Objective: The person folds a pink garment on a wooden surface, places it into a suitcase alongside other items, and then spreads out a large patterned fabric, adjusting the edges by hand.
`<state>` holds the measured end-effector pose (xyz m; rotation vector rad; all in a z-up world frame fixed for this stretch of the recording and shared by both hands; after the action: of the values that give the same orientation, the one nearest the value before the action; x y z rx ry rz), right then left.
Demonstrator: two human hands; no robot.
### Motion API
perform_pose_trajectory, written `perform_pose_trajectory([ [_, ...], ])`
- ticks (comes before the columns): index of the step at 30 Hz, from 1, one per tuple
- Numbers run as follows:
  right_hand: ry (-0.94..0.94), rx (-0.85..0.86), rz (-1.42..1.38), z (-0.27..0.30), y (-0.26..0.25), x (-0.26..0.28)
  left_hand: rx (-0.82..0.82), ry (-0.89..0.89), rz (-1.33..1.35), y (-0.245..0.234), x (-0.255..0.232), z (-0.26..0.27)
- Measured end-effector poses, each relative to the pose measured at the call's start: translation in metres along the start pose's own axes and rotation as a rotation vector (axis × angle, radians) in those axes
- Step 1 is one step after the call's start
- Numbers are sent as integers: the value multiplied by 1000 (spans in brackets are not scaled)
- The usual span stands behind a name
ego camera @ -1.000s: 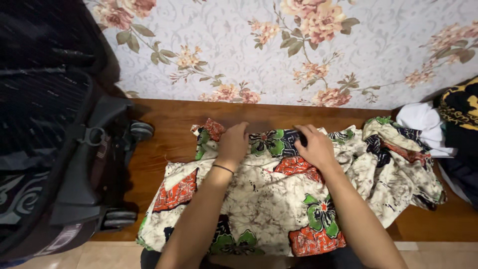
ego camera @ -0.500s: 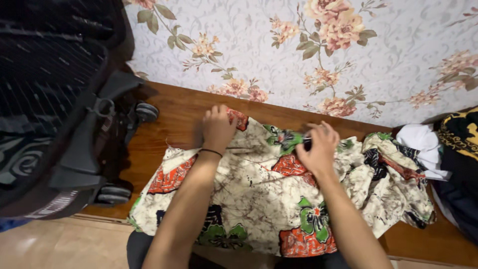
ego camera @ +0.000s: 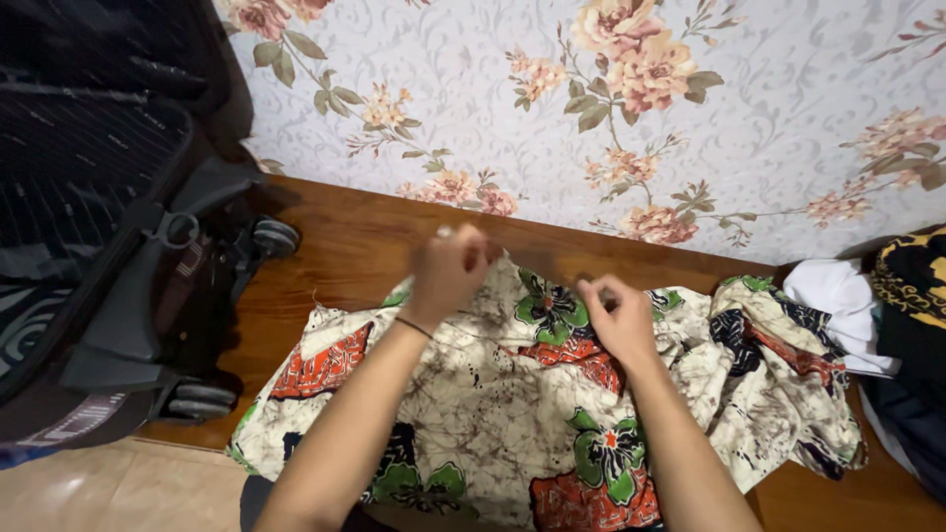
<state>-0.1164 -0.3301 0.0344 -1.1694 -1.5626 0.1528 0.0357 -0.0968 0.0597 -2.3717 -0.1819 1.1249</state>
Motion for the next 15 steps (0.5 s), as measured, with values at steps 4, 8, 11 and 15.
perform_pose_trajectory([
  [4, -49, -39, -187, 3, -10, 27, 344, -183, 361, 29, -57, 32],
  [8, -269, 206, -614, 13, 11, 64, 382, 225, 519, 29, -109, 43],
  [11, -224, 148, -478, 16, 10, 57, 306, 306, 426, 25, -110, 44],
  [15, -72, 197, -324, 18, 22, 44, 364, -209, 433, 37, -70, 40],
])
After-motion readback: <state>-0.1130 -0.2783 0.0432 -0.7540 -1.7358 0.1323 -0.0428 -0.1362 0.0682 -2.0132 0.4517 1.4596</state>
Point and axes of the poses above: each hand's wrist, its own z-axis away from the middle knuckle, its own y-axis out of the palm, x = y × z, the point moved 9 cm from there along -z, towards the middle knuckle, and after that the axes turned 7 degrees about -x, right-handed, at the moved point
